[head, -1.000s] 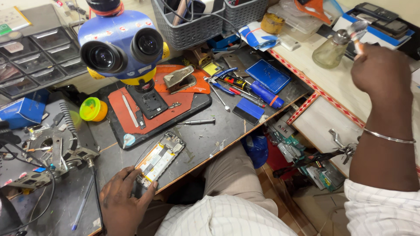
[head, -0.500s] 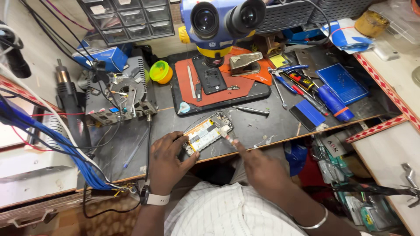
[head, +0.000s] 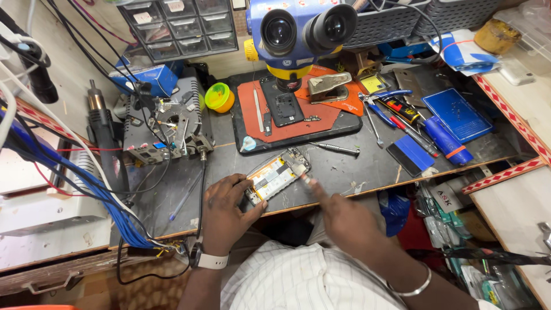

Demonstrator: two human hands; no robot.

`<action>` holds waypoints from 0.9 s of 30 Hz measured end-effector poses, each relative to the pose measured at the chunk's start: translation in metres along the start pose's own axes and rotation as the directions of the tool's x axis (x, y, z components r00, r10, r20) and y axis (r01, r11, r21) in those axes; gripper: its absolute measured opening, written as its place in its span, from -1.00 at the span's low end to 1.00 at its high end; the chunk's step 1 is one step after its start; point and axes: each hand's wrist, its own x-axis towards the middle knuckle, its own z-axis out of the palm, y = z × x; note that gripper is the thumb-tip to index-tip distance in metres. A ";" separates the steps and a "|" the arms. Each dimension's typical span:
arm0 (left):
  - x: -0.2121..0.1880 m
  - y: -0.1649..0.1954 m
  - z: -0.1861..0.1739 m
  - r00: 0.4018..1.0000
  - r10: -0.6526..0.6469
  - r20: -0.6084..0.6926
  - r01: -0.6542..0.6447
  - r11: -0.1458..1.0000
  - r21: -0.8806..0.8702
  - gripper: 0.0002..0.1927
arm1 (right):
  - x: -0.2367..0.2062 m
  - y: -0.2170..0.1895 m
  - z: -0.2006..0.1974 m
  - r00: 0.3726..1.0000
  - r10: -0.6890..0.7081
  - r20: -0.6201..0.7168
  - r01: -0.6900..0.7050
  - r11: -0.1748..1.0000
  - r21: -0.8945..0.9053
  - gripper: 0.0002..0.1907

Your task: The person cleans the internal components of a disassembled smartphone on a workbench, brushing the board and frame with a small brush and dipping the brush in a jar. They then use a screwdriver to tighten screws on the phone and finally place the phone into a clear ziplock bag.

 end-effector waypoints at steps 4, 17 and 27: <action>0.000 -0.001 0.001 1.000 -0.003 -0.006 0.003 1.000 -0.007 -0.49 | 0.007 -0.002 -0.010 0.998 -0.030 -0.055 0.029 0.999 -0.020 -0.28; 0.000 -0.003 0.002 1.000 0.003 0.004 -0.003 1.000 -0.012 -0.49 | 0.030 -0.002 -0.014 0.999 -0.042 -0.030 0.044 0.996 0.077 -0.34; 0.000 -0.003 0.001 1.000 0.013 -0.012 -0.013 1.000 -0.018 -0.49 | 0.041 -0.004 -0.011 0.971 -0.130 -0.202 0.140 0.989 0.037 -0.34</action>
